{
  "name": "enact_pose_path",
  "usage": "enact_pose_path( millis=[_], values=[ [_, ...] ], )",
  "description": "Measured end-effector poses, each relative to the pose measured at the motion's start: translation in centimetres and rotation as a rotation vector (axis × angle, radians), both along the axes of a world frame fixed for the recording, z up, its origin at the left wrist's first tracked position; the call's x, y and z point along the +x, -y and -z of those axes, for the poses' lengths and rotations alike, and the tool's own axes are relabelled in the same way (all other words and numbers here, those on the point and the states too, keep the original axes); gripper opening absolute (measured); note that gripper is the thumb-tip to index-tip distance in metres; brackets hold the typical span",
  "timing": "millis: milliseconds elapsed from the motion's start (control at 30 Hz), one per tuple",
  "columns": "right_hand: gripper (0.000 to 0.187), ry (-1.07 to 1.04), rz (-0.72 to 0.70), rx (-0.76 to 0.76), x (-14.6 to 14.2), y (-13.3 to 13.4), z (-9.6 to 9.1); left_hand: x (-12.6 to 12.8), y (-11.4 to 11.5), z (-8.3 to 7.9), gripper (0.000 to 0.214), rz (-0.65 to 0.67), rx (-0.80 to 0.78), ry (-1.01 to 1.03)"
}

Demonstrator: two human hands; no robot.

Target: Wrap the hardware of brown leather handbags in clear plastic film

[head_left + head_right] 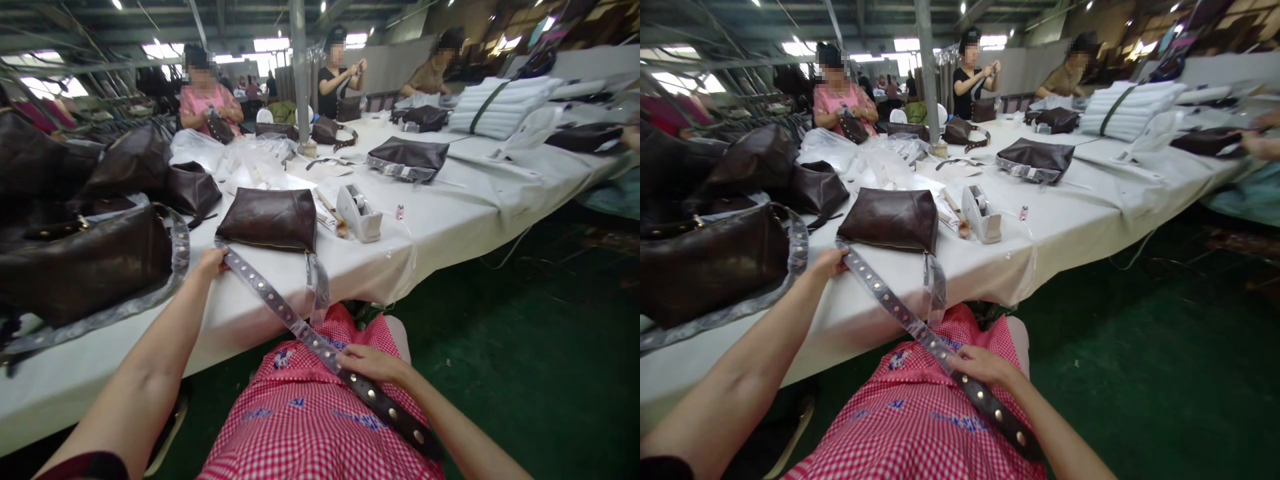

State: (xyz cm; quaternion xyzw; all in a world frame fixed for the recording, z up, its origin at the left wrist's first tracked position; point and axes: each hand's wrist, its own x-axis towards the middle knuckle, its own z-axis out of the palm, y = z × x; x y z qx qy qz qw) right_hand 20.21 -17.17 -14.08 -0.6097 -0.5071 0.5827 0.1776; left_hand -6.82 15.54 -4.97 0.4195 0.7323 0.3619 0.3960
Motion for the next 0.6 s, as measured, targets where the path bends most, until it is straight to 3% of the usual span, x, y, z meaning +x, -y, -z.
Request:
enact_pose_path(
  millis=[100,167,233,267,333,400,433,500,600],
  values=[
    [0.014,0.241,-0.135,0.093,-0.4,-1.5,0.2,-0.6,0.5,-0.9,0.008,0.034,0.032,-0.076],
    [0.011,0.218,-0.157,0.129,0.1,-1.2,-0.6,-1.0,1.7,-1.7,0.012,0.044,0.1,-0.14],
    [0.016,0.125,-0.15,0.144,1.0,-0.5,-2.0,-0.8,3.9,-2.4,0.026,0.153,0.31,-0.277],
    [0.019,0.071,-0.14,0.137,1.6,-0.1,-3.0,-0.3,5.5,-2.6,0.034,0.289,0.463,-0.37],
    [0.025,-0.032,-0.121,0.115,2.7,0.5,-5.0,1.4,9.1,-2.9,0.039,0.756,0.701,-0.515],
    [0.031,-0.11,-0.1,0.108,3.9,1.1,-7.1,3.7,12.7,-2.8,0.035,1.346,0.658,-0.523],
    [0.033,-0.138,-0.088,0.113,4.4,1.4,-8.0,4.9,14.1,-2.8,0.034,1.563,0.568,-0.524],
    [0.035,-0.182,-0.052,0.115,5.3,2.0,-9.5,7.0,15.9,-2.9,0.034,1.784,0.385,-0.571],
    [0.036,-0.218,0.02,0.05,6.4,3.1,-10.6,8.5,15.8,-3.8,0.03,1.876,0.189,-0.604]
  ],
)
